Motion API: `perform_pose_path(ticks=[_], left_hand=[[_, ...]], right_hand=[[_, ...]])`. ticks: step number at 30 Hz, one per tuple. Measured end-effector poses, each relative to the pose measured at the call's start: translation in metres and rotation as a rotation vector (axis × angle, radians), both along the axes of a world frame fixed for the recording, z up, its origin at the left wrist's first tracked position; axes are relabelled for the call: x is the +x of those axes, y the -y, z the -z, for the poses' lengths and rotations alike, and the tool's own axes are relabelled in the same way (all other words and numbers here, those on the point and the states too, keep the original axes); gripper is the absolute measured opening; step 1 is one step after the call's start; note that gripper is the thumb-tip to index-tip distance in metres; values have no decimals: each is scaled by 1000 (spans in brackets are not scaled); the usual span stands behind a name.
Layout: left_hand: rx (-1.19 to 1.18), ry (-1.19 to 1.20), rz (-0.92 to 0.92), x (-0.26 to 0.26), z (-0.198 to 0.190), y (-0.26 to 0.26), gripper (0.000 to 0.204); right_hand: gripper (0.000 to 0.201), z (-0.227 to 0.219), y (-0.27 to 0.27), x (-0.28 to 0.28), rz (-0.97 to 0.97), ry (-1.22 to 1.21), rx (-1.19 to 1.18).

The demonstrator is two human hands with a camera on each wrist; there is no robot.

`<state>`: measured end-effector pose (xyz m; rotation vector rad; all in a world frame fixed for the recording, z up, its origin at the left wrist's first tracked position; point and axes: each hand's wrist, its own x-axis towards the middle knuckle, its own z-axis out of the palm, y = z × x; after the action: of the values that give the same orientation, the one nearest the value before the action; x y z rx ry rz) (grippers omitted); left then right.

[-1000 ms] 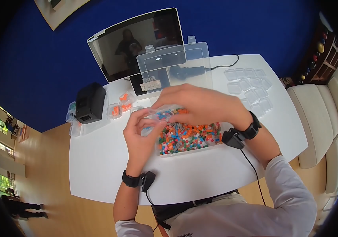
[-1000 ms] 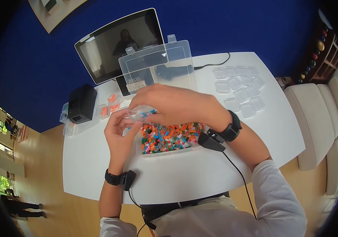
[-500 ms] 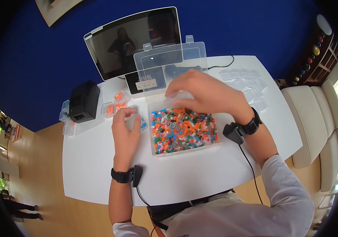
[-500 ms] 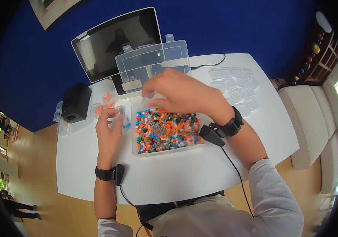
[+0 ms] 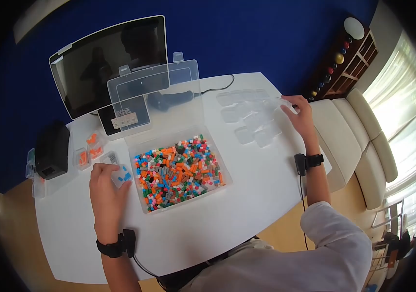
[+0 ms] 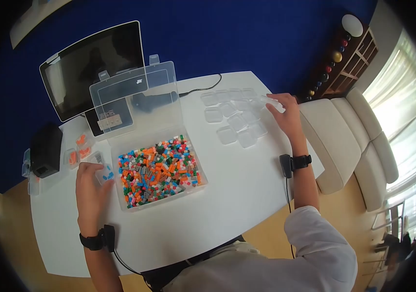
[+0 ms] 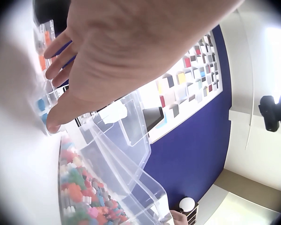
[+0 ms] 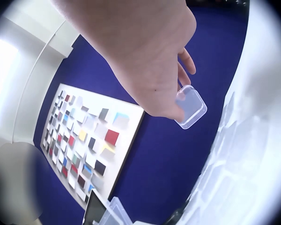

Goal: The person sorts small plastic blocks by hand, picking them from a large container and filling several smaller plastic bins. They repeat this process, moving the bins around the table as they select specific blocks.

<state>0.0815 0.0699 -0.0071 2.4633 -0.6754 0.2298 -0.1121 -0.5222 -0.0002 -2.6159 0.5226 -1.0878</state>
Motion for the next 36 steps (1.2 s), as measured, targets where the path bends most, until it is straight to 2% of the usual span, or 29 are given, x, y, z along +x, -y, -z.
perform_pose_path(ticks=[1,3,6,8,9,11,18,21,23,24,25,26,27,28,29,30,33,36], left_hand=[[-4,-6,-14,2,0,0,49],[-8,-7,-28,1,-2,1,46],[53,-86,-54,-3,-8,6,44],[84,-49,-32,-3,-6,7,42],[95,-52,-23,-2,-5,6,42],[53,-105,-17,1,-6,4,41],[18,-41,-81,3,-10,2,33],[-121,-96,-153,1,-17,9,31],[-397,-90,-13,0,-13,14,43],[-393,-84,-15,-2,-14,18,43],[-528,-140,95,-5,-15,23,53],[-662,-198,209,-9,-15,29,63],[-656,-196,212,-14,-14,35,63],[-710,-278,280,-21,-15,41,71],[-769,-360,344,-24,-14,45,78],[-704,-353,361,-26,-12,45,84],[-670,-294,384,-28,-10,46,87],[-755,-348,336,-28,-14,46,89]], right_hand=[[35,8,1,-6,63,21,-66],[36,15,6,-12,72,15,-50],[36,32,18,-28,108,-57,60],[43,36,26,-33,20,-187,-104],[43,41,28,-35,28,-191,-92],[48,43,22,-35,-20,-200,131],[46,28,-3,-25,-74,-172,239],[42,23,-16,-7,-89,-35,243],[35,6,-53,8,-228,-3,258],[29,-7,-79,16,-309,-47,250],[28,-14,-101,25,-416,-90,245],[26,-16,-119,36,-561,-80,151],[26,-18,-141,47,-657,-85,121],[32,-29,-186,64,-895,-85,125],[38,-35,-207,71,-961,-137,106],[39,-40,-228,79,-1022,-141,108],[40,-40,-276,102,-1137,-158,78],[41,-44,-295,115,-1209,-232,83]])
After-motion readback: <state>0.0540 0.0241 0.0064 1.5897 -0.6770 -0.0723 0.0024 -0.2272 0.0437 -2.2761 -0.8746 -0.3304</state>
